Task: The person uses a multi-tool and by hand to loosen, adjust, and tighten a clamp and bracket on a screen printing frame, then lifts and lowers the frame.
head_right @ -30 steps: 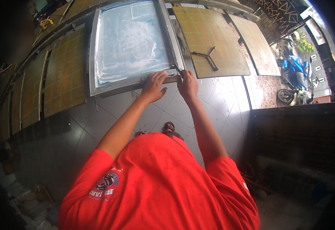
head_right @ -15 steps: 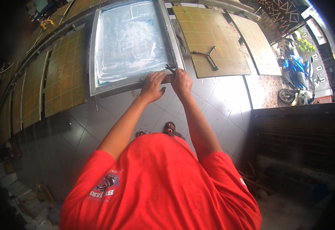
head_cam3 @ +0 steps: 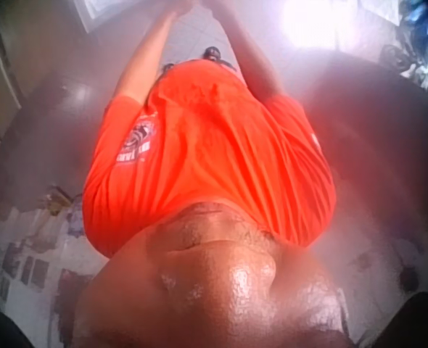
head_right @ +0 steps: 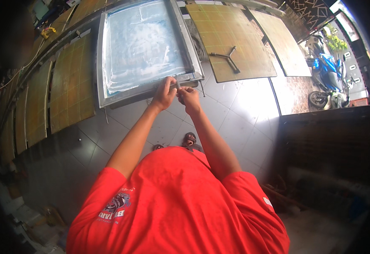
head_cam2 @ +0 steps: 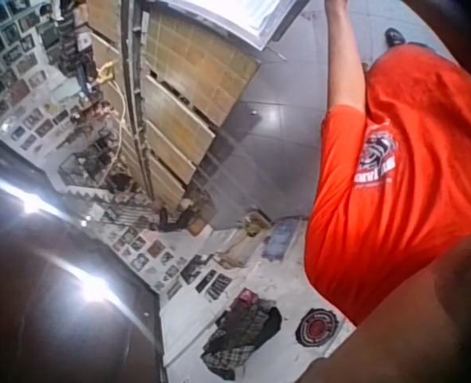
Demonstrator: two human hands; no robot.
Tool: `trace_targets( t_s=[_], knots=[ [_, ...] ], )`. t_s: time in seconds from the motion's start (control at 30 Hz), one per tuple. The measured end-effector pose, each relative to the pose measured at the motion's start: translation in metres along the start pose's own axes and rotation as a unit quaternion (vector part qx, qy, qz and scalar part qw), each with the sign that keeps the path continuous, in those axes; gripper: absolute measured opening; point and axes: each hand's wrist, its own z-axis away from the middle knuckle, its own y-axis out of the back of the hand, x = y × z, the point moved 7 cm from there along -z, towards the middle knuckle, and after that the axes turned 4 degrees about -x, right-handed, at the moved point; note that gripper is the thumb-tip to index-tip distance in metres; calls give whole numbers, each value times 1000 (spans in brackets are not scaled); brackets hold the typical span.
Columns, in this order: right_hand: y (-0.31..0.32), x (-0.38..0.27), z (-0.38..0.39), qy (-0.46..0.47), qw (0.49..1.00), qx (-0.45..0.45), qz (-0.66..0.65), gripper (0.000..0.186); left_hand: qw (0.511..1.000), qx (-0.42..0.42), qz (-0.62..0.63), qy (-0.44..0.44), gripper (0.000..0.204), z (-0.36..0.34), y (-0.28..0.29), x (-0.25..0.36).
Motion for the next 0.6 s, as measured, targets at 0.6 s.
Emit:
trace_targets(
  t_s=[0.6],
  knots=[
    [-27,0,3,-21,993,29,115,25,1000,-19,21,9,17,0,-1,0]
  ],
)
